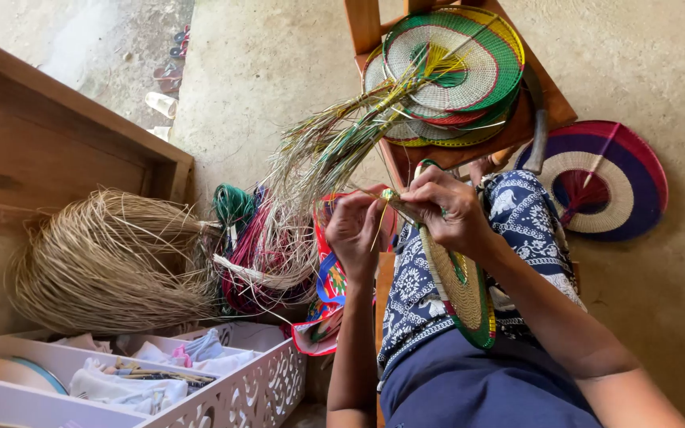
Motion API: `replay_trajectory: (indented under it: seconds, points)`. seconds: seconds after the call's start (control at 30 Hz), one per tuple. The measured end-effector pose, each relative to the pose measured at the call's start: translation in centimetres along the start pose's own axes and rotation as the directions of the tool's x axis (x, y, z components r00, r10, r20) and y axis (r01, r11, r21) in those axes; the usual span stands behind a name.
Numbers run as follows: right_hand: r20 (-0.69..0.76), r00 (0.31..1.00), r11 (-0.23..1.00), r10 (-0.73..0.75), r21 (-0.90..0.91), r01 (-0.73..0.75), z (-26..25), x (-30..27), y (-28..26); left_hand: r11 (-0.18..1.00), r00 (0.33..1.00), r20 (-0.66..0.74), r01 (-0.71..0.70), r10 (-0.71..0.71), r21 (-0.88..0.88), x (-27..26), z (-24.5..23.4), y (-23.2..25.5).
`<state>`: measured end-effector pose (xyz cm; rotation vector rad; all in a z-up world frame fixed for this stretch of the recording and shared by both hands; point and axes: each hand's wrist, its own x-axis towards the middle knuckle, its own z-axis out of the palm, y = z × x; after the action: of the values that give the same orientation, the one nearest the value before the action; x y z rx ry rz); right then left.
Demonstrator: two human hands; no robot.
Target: Weaving natural fibers and trimming them with a blade to create decorative fans
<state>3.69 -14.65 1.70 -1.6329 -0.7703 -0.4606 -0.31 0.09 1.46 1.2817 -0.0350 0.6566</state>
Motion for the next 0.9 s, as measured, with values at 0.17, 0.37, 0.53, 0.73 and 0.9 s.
replay_trajectory:
  seconds: [0.17,0.37,0.53,0.73,0.9]
  points:
    - [-0.017,1.0,1.0,0.0,0.024,0.001,-0.2,0.1,-0.3,0.988,0.997,0.073,0.007,-0.018,0.151,-0.9,-1.8,-0.9]
    - [-0.029,1.0,1.0,-0.001,0.021,0.001,0.1,-0.3,-0.2,0.979,0.967,0.157,0.201,-0.202,0.022,-1.8,-1.8,-1.2]
    - [-0.031,1.0,1.0,0.004,0.03,-0.003,0.0,-0.2,-0.5,0.979,0.955,0.234,0.198,-0.184,-0.039,-2.6,-1.7,-0.2]
    - [-0.023,1.0,0.999,0.011,0.032,-0.011,-0.1,-0.2,-0.7,0.967,0.971,0.124,-0.222,0.207,0.124,-1.0,-1.6,-0.8]
    - [-0.018,1.0,0.999,0.017,0.03,-0.016,-0.2,-0.2,-0.7,0.973,0.971,0.137,-0.212,0.198,0.093,-0.2,-1.3,-1.5]
